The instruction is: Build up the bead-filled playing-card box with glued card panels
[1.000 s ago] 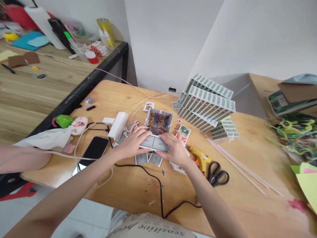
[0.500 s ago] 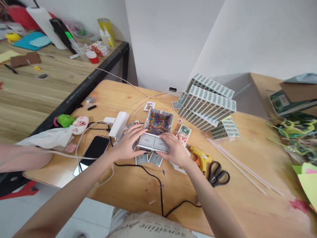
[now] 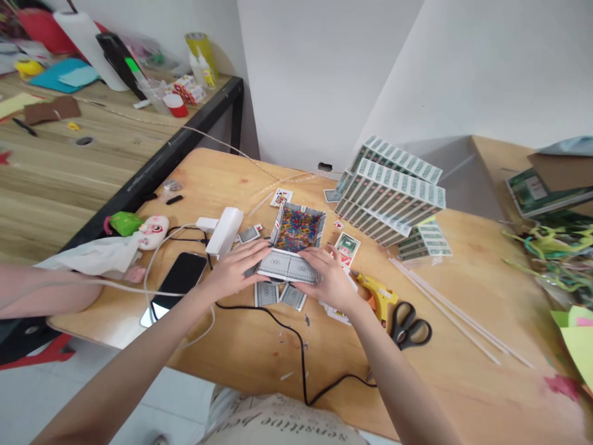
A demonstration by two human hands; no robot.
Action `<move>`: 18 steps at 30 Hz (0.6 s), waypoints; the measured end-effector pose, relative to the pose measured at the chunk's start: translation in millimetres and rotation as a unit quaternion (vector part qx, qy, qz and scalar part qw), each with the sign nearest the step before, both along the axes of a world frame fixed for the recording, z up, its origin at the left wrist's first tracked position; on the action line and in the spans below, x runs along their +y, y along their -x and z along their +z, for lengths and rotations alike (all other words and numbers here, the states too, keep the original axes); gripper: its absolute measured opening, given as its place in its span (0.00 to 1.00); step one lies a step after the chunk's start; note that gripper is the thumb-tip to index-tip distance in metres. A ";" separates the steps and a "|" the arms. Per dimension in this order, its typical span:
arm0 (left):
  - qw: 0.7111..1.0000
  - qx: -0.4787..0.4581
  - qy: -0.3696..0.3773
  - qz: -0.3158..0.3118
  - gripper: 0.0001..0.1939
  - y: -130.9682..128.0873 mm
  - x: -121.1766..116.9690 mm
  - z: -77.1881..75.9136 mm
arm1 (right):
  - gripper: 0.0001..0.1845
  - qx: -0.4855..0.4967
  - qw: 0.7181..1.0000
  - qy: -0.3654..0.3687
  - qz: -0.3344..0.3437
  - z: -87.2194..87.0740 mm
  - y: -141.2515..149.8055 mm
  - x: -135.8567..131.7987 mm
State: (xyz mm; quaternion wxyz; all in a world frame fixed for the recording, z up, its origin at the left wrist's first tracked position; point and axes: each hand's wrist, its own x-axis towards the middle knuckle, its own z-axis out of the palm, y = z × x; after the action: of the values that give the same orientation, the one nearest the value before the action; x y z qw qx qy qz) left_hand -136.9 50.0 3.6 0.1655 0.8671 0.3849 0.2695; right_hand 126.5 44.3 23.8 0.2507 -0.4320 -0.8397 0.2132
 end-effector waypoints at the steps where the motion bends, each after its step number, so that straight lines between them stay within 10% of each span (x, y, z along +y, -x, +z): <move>1: 1.000 -0.007 0.015 -0.005 0.28 -0.7 -0.7 0.8 | 0.24 -0.001 1.000 -0.001 -0.001 -0.4 -0.2 -0.1; 4: 0.994 -0.084 0.072 0.009 0.23 -8.9 -3.9 2.9 | 0.25 -0.005 1.000 -0.006 -0.002 -2.5 -1.3 -0.2; 10: 0.937 -0.238 0.113 0.231 0.12 -37.0 -5.5 -4.1 | 0.26 0.004 1.000 -0.001 -0.003 -5.2 -1.5 -0.5; 18: 0.838 -0.394 0.209 0.314 0.14 -57.4 -5.0 -19.2 | 0.26 0.014 1.000 0.008 -0.006 -7.3 -0.3 -0.5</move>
State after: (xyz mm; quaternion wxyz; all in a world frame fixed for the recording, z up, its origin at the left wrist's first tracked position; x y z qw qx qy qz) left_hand -79.5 44.9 -15.7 0.3869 0.4653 0.5857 0.5392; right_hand 126.8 43.8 16.5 0.2605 -0.4358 -0.8318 0.2242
